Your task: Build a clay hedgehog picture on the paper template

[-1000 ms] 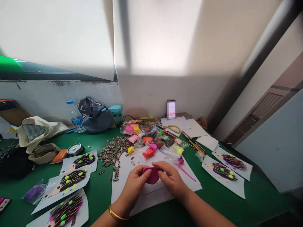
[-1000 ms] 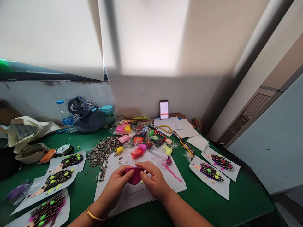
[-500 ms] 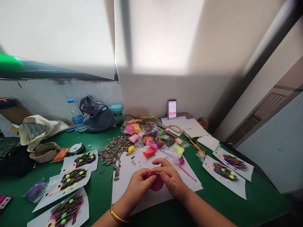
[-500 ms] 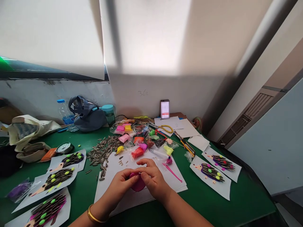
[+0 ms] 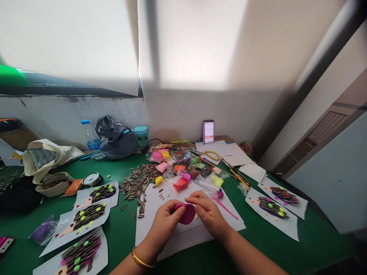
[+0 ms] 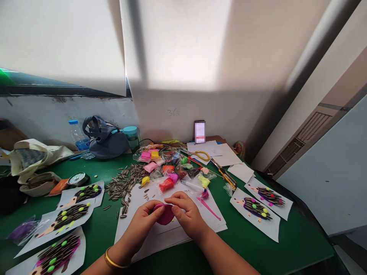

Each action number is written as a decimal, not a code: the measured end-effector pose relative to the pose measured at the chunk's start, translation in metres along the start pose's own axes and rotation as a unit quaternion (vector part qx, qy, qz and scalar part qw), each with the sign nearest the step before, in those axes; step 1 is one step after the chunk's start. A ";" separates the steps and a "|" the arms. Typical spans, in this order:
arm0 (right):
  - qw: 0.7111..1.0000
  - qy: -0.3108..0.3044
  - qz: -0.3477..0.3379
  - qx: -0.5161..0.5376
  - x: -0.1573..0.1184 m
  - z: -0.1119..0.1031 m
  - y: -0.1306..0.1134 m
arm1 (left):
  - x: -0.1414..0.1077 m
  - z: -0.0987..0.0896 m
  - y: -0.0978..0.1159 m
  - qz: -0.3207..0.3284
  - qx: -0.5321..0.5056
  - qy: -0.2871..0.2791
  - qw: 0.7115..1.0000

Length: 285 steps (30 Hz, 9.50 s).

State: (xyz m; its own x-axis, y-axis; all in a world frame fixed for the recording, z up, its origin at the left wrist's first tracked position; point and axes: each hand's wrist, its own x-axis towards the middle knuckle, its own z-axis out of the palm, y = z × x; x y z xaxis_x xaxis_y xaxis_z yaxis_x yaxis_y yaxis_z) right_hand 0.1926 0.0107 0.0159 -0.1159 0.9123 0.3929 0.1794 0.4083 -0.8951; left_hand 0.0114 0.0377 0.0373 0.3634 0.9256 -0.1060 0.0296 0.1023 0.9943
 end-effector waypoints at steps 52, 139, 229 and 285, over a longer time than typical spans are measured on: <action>0.998 -0.063 -0.008 0.000 0.000 0.000 -0.001 | 0.004 0.003 -0.008 -0.044 0.016 -0.052 0.998; 0.987 0.033 0.143 0.063 0.003 0.002 0.007 | 0.008 -0.001 -0.010 -0.030 -0.033 0.000 0.999; 0.983 -0.013 0.162 0.087 0.004 0.002 0.003 | 0.004 -0.002 -0.006 -0.014 -0.073 -0.013 0.997; 0.975 0.055 0.214 -0.016 0.010 -0.016 0.024 | 0.032 -0.034 -0.022 0.085 0.204 0.055 0.974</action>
State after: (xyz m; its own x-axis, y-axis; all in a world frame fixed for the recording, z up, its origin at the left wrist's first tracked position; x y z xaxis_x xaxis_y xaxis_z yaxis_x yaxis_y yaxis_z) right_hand 0.2119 0.0303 0.0015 0.0818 0.9966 0.0066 0.2185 -0.0115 -0.9758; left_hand -0.0092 0.0769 0.0116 0.2938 0.9523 0.0819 0.3529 -0.1877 0.9166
